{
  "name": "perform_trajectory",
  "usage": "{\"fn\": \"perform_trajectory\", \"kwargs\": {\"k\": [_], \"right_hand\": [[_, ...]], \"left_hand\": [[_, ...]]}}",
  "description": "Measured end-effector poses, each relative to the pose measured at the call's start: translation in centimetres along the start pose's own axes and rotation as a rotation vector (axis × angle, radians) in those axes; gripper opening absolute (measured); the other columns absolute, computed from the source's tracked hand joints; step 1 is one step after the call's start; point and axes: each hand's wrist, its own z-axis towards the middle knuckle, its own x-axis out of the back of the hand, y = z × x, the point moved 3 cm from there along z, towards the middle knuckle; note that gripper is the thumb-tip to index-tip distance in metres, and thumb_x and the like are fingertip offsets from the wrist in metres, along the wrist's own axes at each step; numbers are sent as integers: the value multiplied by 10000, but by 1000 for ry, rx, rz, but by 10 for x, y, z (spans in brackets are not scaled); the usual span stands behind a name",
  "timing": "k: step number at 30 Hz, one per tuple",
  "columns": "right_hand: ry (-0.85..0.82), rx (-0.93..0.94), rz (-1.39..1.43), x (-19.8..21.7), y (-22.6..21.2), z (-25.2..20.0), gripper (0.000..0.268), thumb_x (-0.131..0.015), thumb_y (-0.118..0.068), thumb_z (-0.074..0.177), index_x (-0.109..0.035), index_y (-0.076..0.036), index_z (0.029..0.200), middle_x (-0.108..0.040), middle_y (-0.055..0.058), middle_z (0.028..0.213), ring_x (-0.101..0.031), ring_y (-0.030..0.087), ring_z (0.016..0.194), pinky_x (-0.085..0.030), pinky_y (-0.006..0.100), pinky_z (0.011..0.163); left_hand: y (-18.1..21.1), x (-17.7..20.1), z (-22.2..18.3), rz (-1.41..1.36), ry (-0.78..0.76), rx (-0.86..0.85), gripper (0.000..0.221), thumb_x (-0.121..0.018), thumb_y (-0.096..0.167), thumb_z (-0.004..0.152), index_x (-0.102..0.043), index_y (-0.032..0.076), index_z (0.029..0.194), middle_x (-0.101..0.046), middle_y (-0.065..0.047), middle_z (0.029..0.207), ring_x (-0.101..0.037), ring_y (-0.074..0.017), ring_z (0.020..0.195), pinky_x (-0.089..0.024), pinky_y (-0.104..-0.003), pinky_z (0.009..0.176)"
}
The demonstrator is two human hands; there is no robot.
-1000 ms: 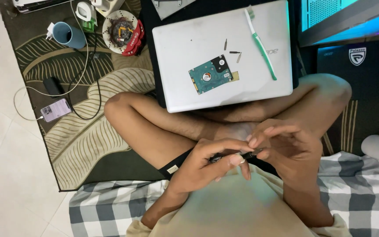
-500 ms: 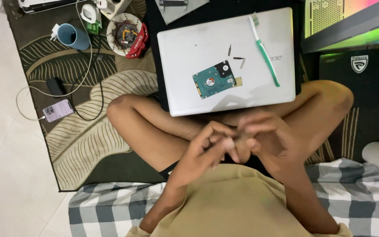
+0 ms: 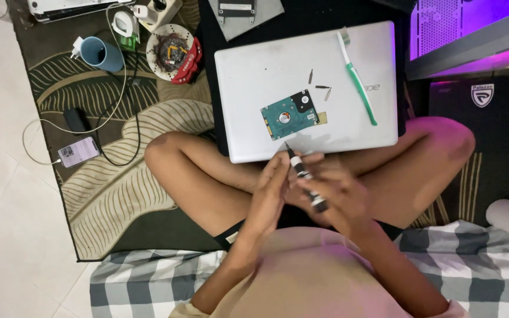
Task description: Removing a 2.5-inch hard drive from its mounting caddy using a screwdriver while sitting on the floor.
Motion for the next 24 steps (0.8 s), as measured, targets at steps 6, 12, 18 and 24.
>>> {"fn": "perform_trajectory", "kwargs": {"k": [6, 12, 18, 24], "right_hand": [[272, -326, 370, 26, 31, 55, 400, -605, -443, 982, -437, -128, 1163, -700, 237, 1033, -713, 267, 893, -605, 327, 796], [204, -476, 520, 4, 59, 88, 763, -628, -25, 1161, -94, -302, 1630, -634, 186, 1187, -699, 190, 994, -688, 357, 959], [110, -47, 352, -16, 77, 97, 737, -562, 62, 1122, -66, -159, 1620, -688, 283, 1102, -726, 383, 1024, -610, 494, 929], [110, 101, 253, -17, 95, 85, 672, -577, 46, 1072, -123, -24, 1562, -693, 302, 1021, -735, 407, 874, -653, 455, 707]], "left_hand": [[60, 25, 18, 529, 118, -462, 147, -524, 196, 1080, -563, 59, 1120, -597, -114, 1122, -578, -256, 1166, -418, -428, 1098], [73, 25, 55, 1128, 54, -656, 433, -773, 295, 936, -615, 149, 1311, -440, -80, 1334, -398, -308, 1236, -302, -458, 1078], [56, 28, 70, 1309, 89, -674, 839, -897, 454, 741, -554, 135, 1437, -490, -92, 1268, -375, -301, 1176, -266, -432, 1016], [56, 28, 72, 1319, 91, -641, 738, -879, 444, 763, -606, 155, 1385, -507, -78, 1221, -386, -287, 1160, -260, -431, 1033]]}}
